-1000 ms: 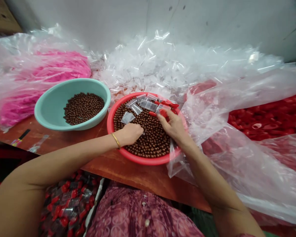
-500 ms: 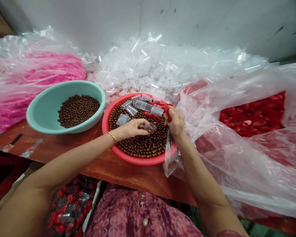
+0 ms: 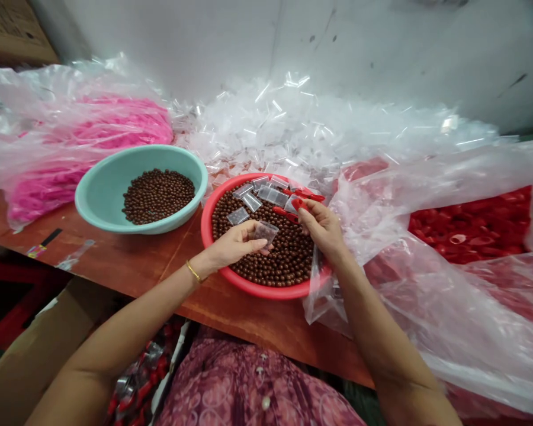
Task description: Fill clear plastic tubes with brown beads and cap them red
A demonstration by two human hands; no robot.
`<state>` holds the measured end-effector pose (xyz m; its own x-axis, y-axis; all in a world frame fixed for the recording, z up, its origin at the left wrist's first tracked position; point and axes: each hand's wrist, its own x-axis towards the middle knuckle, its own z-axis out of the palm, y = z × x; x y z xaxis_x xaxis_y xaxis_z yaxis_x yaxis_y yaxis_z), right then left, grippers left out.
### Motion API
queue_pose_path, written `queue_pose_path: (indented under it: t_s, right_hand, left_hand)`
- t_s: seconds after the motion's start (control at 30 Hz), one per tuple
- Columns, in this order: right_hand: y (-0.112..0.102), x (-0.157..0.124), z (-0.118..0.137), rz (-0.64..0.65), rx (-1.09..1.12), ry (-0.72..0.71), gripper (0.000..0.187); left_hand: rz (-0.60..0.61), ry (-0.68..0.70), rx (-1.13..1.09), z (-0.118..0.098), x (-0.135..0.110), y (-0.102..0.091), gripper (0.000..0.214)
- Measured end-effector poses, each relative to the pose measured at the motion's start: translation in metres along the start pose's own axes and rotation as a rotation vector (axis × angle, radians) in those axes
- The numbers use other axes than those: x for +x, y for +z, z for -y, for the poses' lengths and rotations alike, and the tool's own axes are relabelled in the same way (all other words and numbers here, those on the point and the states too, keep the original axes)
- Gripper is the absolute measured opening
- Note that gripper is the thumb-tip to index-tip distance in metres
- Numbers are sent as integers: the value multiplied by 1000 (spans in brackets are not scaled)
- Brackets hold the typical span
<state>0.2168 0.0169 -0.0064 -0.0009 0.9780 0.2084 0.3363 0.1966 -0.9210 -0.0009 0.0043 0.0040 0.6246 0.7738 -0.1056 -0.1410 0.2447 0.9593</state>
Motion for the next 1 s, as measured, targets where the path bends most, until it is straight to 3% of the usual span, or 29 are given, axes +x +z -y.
queue_pose_path:
  t_s: [0.17,0.33,0.53,0.73,0.83,1.0]
  right_hand:
    - [7,-13,29,85,189,134,39]
    - [24,-25,36,142,250,236,42]
    - [32,-33,35,147,122,119,39]
    - [33,-35,35,235,161,181,48]
    - [30,-35,34,244,10,97,48]
    - [27,-38,42,305,-395,-212,41]
  left_hand:
    - [-61,21,21,2,0,0,23]
    - [-39,52,86,5,1,-1,25]
    - [-59,88,222,10,0,-2,19]
    - [-21,92,244,7,-4,1,15]
    - [-11,97,327,6,-5,1,13]
    - [-115,226,556,8,-5,0,22]
